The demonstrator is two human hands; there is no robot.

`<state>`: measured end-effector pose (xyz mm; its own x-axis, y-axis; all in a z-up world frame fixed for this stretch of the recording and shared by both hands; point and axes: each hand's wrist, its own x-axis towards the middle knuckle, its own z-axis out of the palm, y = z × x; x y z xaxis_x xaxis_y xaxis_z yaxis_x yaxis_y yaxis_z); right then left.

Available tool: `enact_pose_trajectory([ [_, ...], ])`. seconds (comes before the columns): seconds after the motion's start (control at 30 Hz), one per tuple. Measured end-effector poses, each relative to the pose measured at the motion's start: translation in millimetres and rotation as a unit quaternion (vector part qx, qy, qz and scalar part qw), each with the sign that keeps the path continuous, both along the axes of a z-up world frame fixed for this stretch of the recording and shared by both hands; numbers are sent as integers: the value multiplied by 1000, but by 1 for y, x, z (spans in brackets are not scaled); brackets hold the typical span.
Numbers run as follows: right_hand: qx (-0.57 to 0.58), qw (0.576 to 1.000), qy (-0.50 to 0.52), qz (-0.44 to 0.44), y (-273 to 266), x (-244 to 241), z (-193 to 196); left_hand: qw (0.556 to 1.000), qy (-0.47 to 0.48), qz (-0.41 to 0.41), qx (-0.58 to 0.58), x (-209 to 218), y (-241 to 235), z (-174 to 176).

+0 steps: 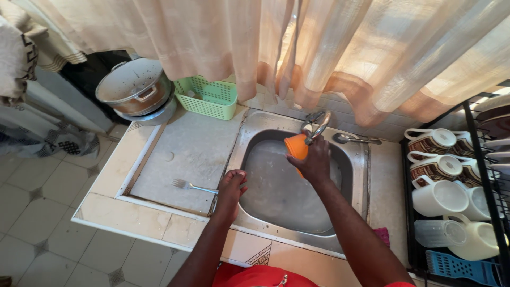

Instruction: Rinsing various bowls and pots under a kitchen faucet and placing them in a drying rack

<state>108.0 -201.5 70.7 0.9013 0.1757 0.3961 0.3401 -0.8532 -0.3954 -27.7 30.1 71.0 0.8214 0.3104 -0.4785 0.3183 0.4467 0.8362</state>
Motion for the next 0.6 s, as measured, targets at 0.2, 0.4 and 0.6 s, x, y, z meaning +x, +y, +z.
enact_pose_trajectory([
  [0.2,24,994,-83,69,-3,3,-17,1000,-15,4,4,-6,4,-14],
  [0.4,49,981,-44,181,-3,0,-16,1000,-19,-13,6,-13,2,-16],
  [0.6,89,987,52,126,1,2,-7,1000,-19,-21,12,-20,5,-10],
])
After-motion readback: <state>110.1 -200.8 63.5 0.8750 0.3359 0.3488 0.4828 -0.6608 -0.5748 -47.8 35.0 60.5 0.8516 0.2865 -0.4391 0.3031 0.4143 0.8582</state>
